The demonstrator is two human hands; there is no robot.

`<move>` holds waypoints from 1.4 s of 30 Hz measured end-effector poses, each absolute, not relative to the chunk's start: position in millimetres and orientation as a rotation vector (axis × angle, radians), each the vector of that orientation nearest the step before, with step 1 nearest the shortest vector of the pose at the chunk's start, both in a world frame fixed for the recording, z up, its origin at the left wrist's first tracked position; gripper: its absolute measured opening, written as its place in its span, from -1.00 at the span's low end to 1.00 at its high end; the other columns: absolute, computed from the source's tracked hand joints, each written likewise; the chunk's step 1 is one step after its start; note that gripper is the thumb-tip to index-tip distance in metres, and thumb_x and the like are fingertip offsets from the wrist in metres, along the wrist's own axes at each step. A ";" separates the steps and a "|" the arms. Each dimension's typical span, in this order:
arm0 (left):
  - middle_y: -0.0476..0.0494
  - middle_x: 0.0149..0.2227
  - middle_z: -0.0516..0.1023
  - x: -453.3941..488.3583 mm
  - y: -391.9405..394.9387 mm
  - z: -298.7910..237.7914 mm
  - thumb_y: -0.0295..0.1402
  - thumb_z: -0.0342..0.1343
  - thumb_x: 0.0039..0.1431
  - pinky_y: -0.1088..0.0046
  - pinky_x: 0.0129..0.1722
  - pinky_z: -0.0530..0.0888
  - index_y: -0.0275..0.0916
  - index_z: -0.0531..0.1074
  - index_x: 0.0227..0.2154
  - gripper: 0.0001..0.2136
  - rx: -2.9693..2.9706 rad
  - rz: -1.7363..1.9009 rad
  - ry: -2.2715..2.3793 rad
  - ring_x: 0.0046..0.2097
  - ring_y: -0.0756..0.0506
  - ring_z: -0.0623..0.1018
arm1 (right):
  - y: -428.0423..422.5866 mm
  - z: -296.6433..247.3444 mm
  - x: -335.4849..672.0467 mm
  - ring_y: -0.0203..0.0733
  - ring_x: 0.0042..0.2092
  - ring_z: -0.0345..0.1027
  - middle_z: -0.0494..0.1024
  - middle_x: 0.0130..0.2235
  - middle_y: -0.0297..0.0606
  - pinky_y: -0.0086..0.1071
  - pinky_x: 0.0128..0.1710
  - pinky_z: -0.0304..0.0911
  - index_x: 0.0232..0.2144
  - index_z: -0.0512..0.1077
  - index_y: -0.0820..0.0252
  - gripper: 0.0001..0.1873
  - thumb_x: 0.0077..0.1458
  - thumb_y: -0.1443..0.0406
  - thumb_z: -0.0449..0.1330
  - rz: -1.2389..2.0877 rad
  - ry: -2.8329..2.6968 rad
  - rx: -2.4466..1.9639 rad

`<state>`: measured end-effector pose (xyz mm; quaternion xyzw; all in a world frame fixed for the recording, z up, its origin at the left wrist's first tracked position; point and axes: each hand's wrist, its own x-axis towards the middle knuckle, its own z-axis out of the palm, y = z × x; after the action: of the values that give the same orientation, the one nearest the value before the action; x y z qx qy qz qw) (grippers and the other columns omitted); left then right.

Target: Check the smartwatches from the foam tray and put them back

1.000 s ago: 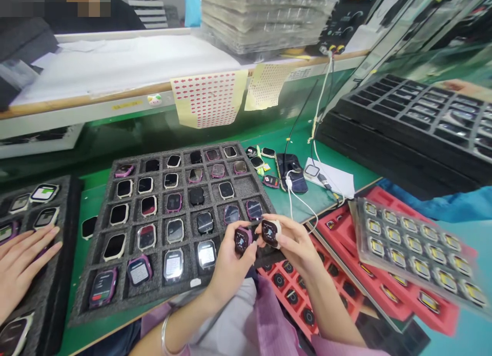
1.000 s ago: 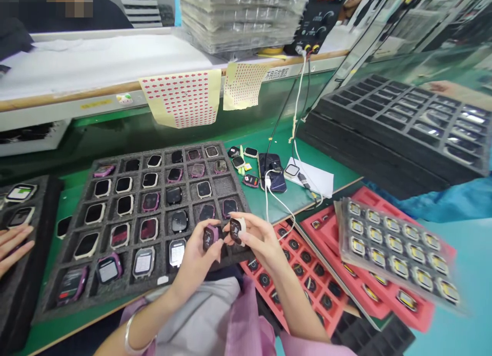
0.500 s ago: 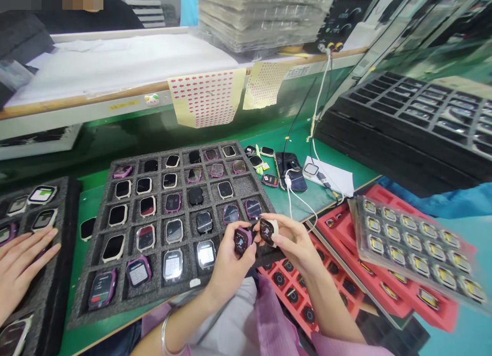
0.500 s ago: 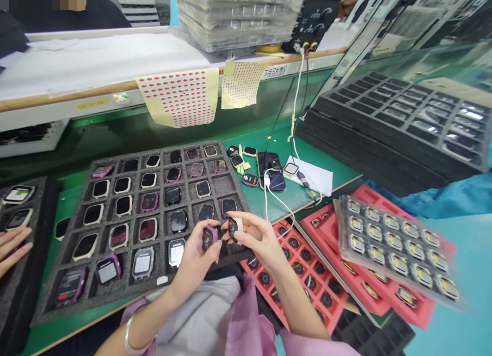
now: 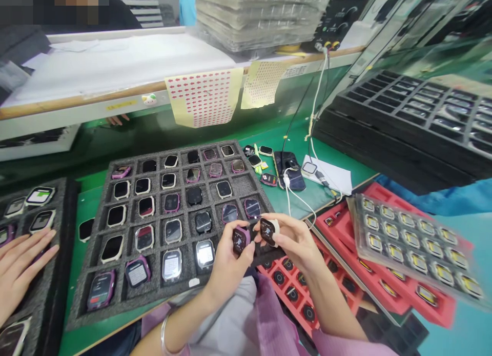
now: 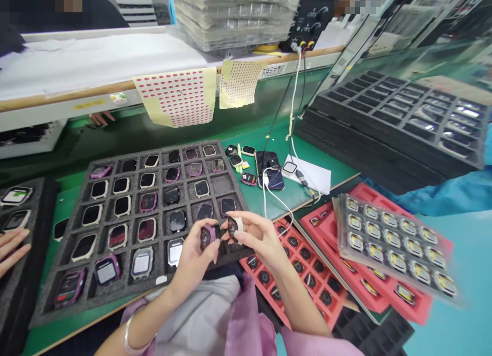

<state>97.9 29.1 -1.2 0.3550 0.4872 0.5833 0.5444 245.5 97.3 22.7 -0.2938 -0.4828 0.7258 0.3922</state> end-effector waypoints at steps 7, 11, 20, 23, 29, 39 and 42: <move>-0.08 -0.18 0.40 100.0 27.5 6.2 -0.36 0.17 0.10 0.48 -0.36 0.51 -0.14 0.19 0.01 -0.58 0.701 1.363 1.009 -0.29 -0.02 0.50 | 97.3 24.9 252.1 -0.01 -0.13 0.51 0.56 -0.07 -0.04 -0.12 -0.09 0.40 0.07 0.37 0.16 -0.55 0.11 0.24 0.25 1.898 -1.203 -0.800; -0.16 -0.11 0.38 97.5 25.0 3.7 -0.26 0.08 0.18 0.33 -0.29 0.58 -0.16 0.19 0.03 -0.62 0.602 1.384 0.951 -0.16 -0.13 0.53 | 99.9 20.9 261.2 0.02 -0.09 0.49 0.49 0.04 -0.03 -0.03 -0.04 0.37 0.08 0.35 0.13 -0.57 0.16 0.23 0.20 1.919 -1.178 -0.822; -0.18 -0.08 0.43 94.8 21.1 0.0 -0.31 0.00 0.23 0.21 -0.13 0.53 -0.17 0.21 0.05 -0.67 0.547 1.332 0.896 -0.16 -0.12 0.54 | 92.4 21.5 260.4 0.00 -0.09 0.51 0.52 0.00 -0.07 -0.09 -0.08 0.39 0.15 0.27 0.10 -0.48 0.13 0.31 0.18 1.897 -1.064 -0.862; -0.18 -0.08 0.43 94.4 21.4 -3.1 -0.30 0.03 0.22 0.21 -0.15 0.54 -0.17 0.23 0.03 -0.67 0.551 1.332 0.890 -0.16 -0.13 0.54 | 90.2 23.9 259.5 -0.01 -0.11 0.51 0.52 0.00 -0.08 -0.11 -0.10 0.41 0.15 0.27 0.10 -0.48 0.13 0.31 0.18 1.884 -1.065 -0.883; -0.18 -0.10 0.43 93.8 20.7 -1.5 -0.32 0.03 0.21 0.24 -0.17 0.54 -0.17 0.24 0.02 -0.68 0.581 1.321 0.908 -0.15 -0.14 0.54 | 89.6 22.4 261.4 -0.02 -0.11 0.51 0.53 0.00 -0.11 -0.15 -0.12 0.43 0.15 0.28 0.07 -0.49 0.14 0.28 0.18 1.864 -1.097 -0.897; -0.08 -0.22 0.43 94.8 19.8 4.1 -0.34 0.19 0.09 0.45 -0.31 0.49 -0.14 0.23 -0.02 -0.60 0.715 1.309 0.999 -0.28 -0.05 0.52 | 84.7 22.1 261.3 0.00 -0.02 0.46 0.44 0.09 -0.07 -0.09 -0.02 0.39 0.25 0.12 0.05 -0.38 0.18 0.25 0.19 1.784 -1.268 -0.894; -0.04 -0.25 0.39 95.6 19.8 7.1 -0.37 0.21 0.07 0.52 -0.39 0.44 -0.15 0.24 -0.05 -0.61 0.756 1.299 1.069 -0.35 0.01 0.48 | 82.8 26.2 261.7 0.01 0.11 0.34 0.34 0.18 -0.07 0.00 0.13 0.22 0.30 -0.01 0.00 -0.33 0.22 0.23 0.15 1.820 -1.323 -0.865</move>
<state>95.6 19.8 7.1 0.3266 0.4619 0.5614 0.6040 261.7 82.8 26.2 -0.3350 -0.5126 0.7051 0.3574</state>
